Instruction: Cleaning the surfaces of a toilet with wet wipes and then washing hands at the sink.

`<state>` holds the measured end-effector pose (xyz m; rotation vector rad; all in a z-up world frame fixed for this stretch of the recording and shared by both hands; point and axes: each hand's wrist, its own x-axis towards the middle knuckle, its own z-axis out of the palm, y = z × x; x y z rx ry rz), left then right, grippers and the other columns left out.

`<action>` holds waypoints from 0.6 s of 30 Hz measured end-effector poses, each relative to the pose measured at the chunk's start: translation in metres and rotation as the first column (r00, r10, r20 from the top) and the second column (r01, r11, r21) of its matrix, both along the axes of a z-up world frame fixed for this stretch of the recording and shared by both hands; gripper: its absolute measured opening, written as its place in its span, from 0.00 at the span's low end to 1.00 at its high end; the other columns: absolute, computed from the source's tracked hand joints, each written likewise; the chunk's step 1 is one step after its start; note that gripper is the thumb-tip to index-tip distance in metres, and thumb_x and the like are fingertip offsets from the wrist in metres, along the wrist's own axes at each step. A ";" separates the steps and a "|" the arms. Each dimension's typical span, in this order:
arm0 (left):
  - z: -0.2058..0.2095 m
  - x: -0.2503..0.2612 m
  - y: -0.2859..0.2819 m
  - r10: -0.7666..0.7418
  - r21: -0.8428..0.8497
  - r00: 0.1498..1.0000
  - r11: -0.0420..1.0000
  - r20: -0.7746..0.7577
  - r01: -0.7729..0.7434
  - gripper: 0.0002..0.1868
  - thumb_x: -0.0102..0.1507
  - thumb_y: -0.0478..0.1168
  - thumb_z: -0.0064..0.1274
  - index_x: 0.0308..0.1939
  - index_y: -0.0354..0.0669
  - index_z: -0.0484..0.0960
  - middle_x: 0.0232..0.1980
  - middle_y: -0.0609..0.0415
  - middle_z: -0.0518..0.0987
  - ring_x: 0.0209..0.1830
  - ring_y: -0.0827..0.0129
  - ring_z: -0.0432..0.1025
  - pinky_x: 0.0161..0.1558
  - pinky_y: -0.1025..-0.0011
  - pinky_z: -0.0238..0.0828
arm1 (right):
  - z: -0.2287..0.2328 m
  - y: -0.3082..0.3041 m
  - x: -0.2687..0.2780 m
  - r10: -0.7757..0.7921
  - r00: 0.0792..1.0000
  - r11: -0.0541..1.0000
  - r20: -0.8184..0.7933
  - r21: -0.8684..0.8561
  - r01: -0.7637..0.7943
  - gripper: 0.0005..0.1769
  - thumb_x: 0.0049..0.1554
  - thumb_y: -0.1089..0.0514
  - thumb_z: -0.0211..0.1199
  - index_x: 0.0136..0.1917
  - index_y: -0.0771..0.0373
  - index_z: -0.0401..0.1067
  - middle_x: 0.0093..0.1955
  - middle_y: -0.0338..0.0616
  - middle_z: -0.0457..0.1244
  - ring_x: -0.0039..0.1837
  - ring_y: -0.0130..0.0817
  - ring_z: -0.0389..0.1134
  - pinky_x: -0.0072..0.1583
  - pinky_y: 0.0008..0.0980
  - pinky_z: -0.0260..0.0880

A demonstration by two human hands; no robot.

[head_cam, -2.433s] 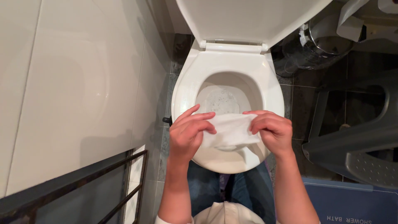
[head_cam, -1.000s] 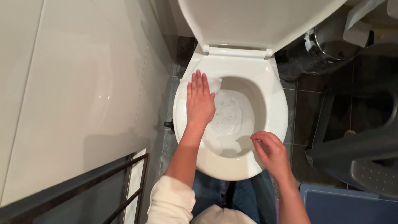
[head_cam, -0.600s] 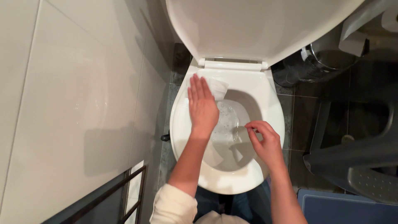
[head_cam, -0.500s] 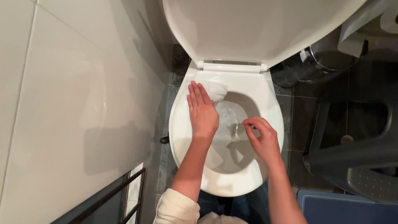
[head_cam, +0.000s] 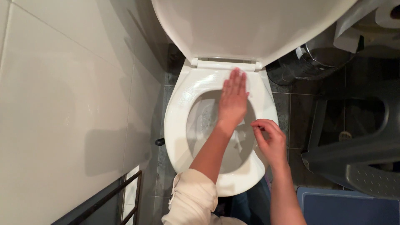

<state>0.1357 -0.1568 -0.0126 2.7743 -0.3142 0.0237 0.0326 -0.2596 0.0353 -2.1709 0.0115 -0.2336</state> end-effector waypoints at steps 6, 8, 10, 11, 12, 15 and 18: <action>-0.031 -0.021 -0.048 -0.236 -0.047 0.959 0.968 0.158 0.246 0.26 0.64 0.47 0.30 0.64 0.45 0.54 0.69 0.53 0.51 0.71 0.65 0.44 0.69 0.65 0.39 | 0.007 -0.023 -0.013 -0.020 0.992 1.000 0.123 -0.013 0.022 0.07 0.48 0.70 0.60 0.39 0.61 0.72 0.39 0.43 0.64 0.41 0.37 0.65 0.45 0.30 0.66; -0.041 -0.039 -0.060 -0.309 -0.136 0.921 0.928 0.238 0.346 0.25 0.62 0.46 0.35 0.62 0.43 0.59 0.66 0.52 0.59 0.69 0.64 0.49 0.68 0.64 0.44 | 0.009 -0.031 -0.018 -0.059 0.985 0.998 0.165 -0.007 0.061 0.06 0.49 0.71 0.60 0.39 0.62 0.72 0.39 0.44 0.64 0.41 0.37 0.64 0.45 0.31 0.65; -0.037 -0.062 -0.061 -0.344 -0.136 0.908 0.914 0.239 0.382 0.25 0.62 0.46 0.34 0.62 0.44 0.58 0.66 0.53 0.58 0.70 0.65 0.48 0.69 0.65 0.43 | 0.014 -0.039 -0.022 -0.079 0.979 0.997 0.186 0.004 0.080 0.06 0.50 0.72 0.60 0.40 0.63 0.72 0.40 0.45 0.63 0.42 0.36 0.64 0.45 0.30 0.64; -0.036 -0.074 -0.062 -0.378 -0.141 0.895 0.898 0.238 0.417 0.25 0.61 0.47 0.33 0.62 0.44 0.58 0.67 0.55 0.57 0.70 0.66 0.47 0.69 0.66 0.42 | 0.017 -0.043 -0.025 -0.099 0.974 0.995 0.204 0.012 0.099 0.06 0.50 0.72 0.60 0.40 0.64 0.72 0.40 0.46 0.63 0.42 0.36 0.63 0.45 0.30 0.64; -0.038 -0.084 -0.064 -0.379 -0.141 0.894 0.898 0.239 0.418 0.25 0.61 0.47 0.33 0.62 0.44 0.58 0.67 0.55 0.57 0.70 0.66 0.47 0.69 0.66 0.42 | 0.017 -0.047 -0.029 -0.100 0.974 0.995 0.205 0.012 0.100 0.06 0.50 0.72 0.60 0.40 0.64 0.72 0.40 0.46 0.63 0.42 0.36 0.63 0.45 0.30 0.64; -0.042 -0.113 -0.064 -0.434 -0.183 0.892 0.874 0.125 0.451 0.23 0.64 0.44 0.25 0.61 0.44 0.61 0.68 0.57 0.56 0.71 0.68 0.46 0.70 0.67 0.39 | 0.020 -0.057 -0.039 -0.172 0.957 0.982 0.232 0.123 0.147 0.05 0.51 0.75 0.58 0.41 0.69 0.70 0.43 0.52 0.62 0.44 0.37 0.63 0.47 0.29 0.64; -0.040 -0.143 -0.053 -0.493 -0.141 0.863 0.852 0.105 0.504 0.22 0.64 0.44 0.27 0.61 0.41 0.59 0.68 0.53 0.55 0.71 0.65 0.44 0.70 0.65 0.39 | 0.024 -0.061 -0.050 -0.195 0.950 0.977 0.244 0.128 0.167 0.05 0.52 0.76 0.58 0.42 0.72 0.69 0.44 0.53 0.61 0.43 0.37 0.64 0.47 0.30 0.65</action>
